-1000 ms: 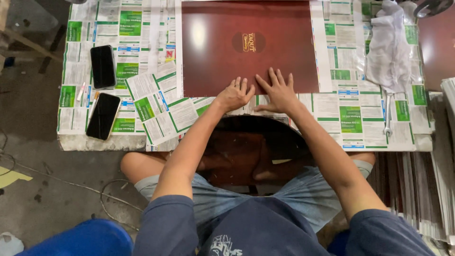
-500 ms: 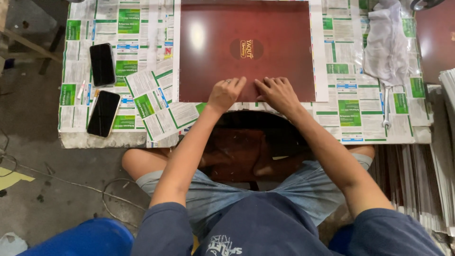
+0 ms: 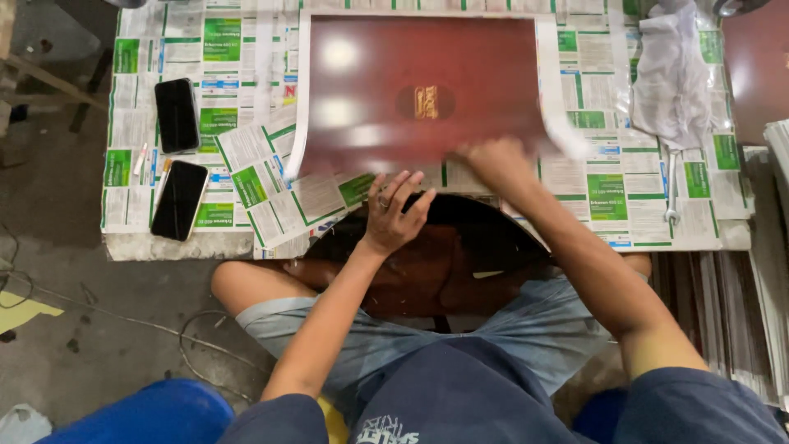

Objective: The person sits on the floor and repeatedly presses down on a reddish-brown rectangular board placed on a newspaper-covered surface. They use both hands to apply pressure to the board, occasionally lifting and repositioning it before pressing again.

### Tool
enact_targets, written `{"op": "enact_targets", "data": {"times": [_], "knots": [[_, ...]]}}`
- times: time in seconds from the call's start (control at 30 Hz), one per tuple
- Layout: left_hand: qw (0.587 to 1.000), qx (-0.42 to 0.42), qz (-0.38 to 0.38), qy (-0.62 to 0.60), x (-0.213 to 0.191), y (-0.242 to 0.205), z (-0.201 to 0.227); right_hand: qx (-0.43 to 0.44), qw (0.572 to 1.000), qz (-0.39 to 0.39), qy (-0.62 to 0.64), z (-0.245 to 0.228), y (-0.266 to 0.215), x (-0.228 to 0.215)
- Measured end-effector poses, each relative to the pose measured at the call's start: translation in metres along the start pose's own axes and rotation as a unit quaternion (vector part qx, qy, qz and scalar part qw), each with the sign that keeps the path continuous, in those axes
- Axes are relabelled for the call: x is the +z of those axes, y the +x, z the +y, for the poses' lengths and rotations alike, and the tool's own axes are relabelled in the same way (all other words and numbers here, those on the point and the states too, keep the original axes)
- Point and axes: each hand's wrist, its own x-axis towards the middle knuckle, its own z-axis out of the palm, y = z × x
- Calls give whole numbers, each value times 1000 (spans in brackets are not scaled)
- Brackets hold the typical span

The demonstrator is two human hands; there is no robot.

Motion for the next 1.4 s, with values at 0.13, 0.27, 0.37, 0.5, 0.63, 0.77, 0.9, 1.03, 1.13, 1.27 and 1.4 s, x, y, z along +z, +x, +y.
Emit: {"op": "enact_targets", "data": {"times": [0.13, 0.27, 0.37, 0.5, 0.63, 0.77, 0.9, 1.03, 1.13, 1.27, 1.4], "knots": [[992, -41, -97, -62, 27, -5, -20, 21, 956, 278, 89, 10, 3, -26], [949, -85, -297, -68, 49, -1, -50, 44, 907, 418, 38, 16, 46, 55], [935, -66, -346, -34, 55, -2, -51, 71, 955, 287, 28, 7, 54, 96], [941, -75, -329, -28, 57, -5, -48, 132, 975, 158, 87, -11, 48, 93], [933, -74, -352, -17, 57, -2, -52, 138, 976, 113, 122, 4, 71, 101], [927, -85, -366, -22, 58, -1, -53, 146, 978, 76, 127, 27, 111, 95], [925, -84, -370, -8, 56, 3, -51, 150, 979, 46, 128, 49, 150, 93], [925, -93, -368, -17, 59, 2, -52, 145, 980, 35, 134, 64, 179, 81], [931, -93, -354, -10, 56, 3, -52, 148, 979, 31, 137, 71, 195, 74], [931, -98, -352, -17, 56, 6, -51, 162, 978, 21, 131, 84, 223, 69], [930, -100, -352, -17, 57, 2, -52, 170, 976, 16, 138, 92, 241, 58]]}}
